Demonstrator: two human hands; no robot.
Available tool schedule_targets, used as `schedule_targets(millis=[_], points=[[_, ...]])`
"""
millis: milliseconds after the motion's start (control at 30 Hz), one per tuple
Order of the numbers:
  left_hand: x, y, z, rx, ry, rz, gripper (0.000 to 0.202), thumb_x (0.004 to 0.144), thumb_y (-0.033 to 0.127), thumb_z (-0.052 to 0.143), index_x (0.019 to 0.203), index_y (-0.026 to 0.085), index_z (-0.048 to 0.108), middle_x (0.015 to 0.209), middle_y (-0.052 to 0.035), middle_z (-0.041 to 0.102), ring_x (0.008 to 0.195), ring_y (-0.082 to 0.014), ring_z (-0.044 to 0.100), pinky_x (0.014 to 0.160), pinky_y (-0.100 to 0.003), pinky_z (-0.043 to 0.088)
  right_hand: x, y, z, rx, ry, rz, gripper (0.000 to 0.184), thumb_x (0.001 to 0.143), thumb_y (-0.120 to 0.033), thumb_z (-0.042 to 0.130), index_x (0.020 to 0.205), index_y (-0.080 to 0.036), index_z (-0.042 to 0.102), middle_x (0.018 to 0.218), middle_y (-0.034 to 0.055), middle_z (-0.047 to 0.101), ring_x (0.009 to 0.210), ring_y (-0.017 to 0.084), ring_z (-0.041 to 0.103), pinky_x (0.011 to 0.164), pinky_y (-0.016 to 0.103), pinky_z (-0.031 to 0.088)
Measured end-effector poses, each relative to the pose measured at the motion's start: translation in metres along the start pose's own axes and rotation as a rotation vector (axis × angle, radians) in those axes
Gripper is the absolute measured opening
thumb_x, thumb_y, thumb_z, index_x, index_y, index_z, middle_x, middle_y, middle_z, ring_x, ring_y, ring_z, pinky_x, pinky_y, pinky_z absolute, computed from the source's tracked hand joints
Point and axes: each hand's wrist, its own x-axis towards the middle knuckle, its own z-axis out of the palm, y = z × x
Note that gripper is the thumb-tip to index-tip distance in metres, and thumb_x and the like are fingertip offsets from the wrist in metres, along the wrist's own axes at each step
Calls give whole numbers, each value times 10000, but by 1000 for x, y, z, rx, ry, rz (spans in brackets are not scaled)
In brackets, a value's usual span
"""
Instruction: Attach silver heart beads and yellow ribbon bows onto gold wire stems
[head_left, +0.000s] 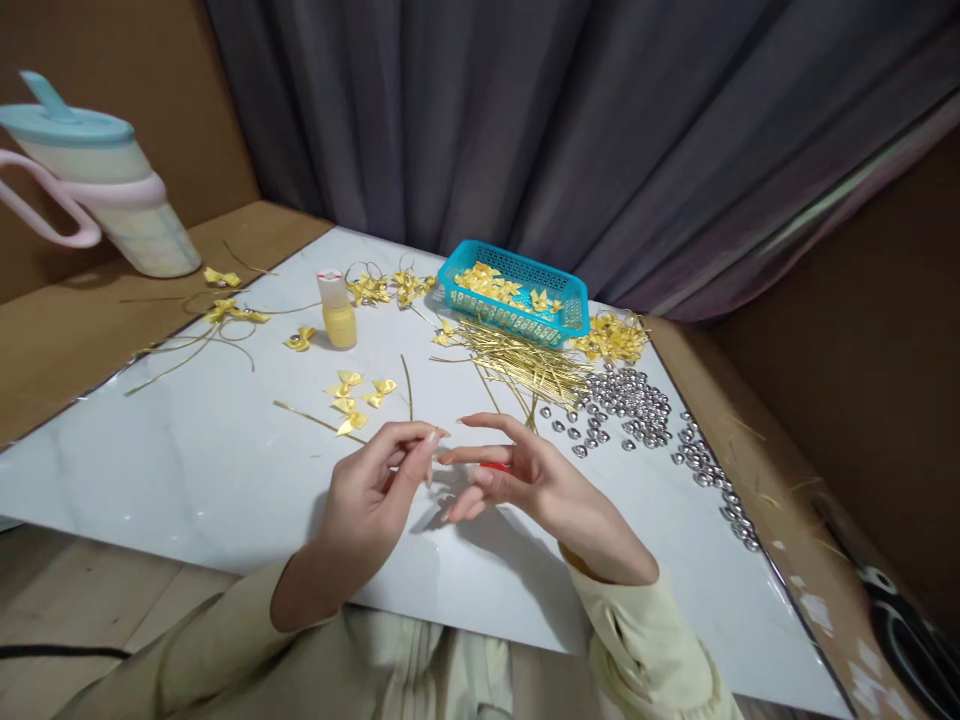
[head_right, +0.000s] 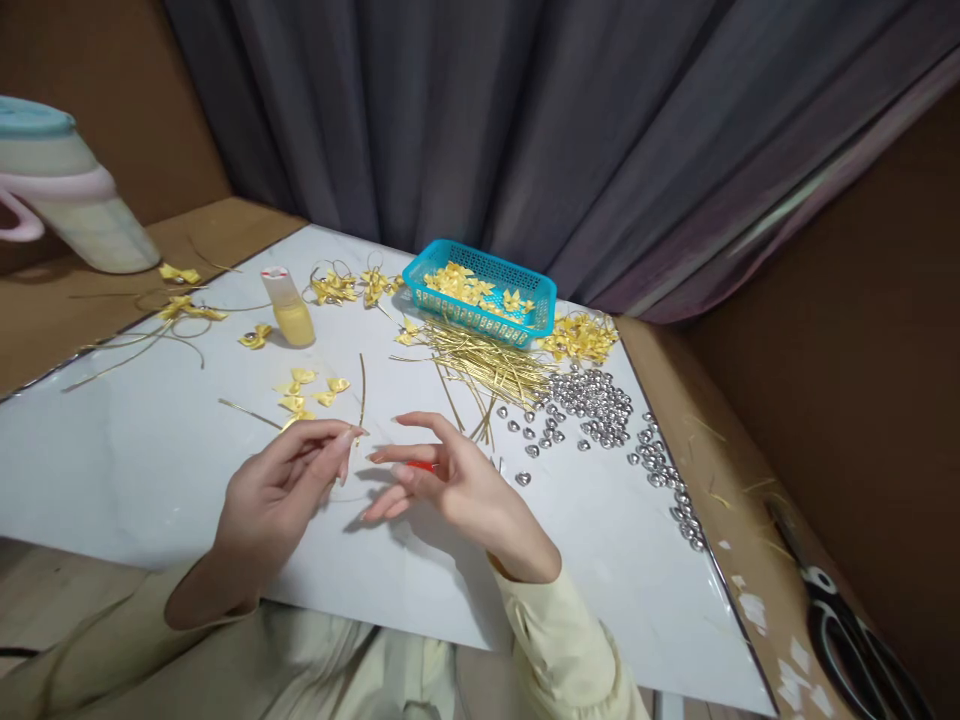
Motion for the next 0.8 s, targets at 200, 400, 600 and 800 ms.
schedule_targets(millis=[200,400,600,800], points=[[1,0,0,0,2,17,85,855,174,543,840,163,626,573,52,508,462,-53,421,409,-155,326,3,2,-3,-100,-1,17,314,809,-364,710,966,-184,505,755,11,700,556,107,650,603,245,499],[0,-3,-1,-5,10,23,84,865,173,546,861,181,629,591,60,511,463,-49,405,404,-154,316,5,2,-2,-80,-23,-4,305,798,-389,722,788,-186,495,715,11,702,591,116,665,631,256,498],[-1,-4,-1,-12,11,-13,80,865,195,552,870,185,631,596,60,496,481,-53,412,425,-150,333,3,0,2,21,-61,-7,193,844,-245,689,756,-161,539,741,26,716,667,116,691,697,259,508],[2,-2,-2,-31,-46,-123,118,872,272,547,883,174,612,569,66,448,464,-59,382,411,-154,318,3,-1,-1,135,-56,-6,175,824,-152,691,717,-141,554,931,84,738,695,123,711,703,267,529]])
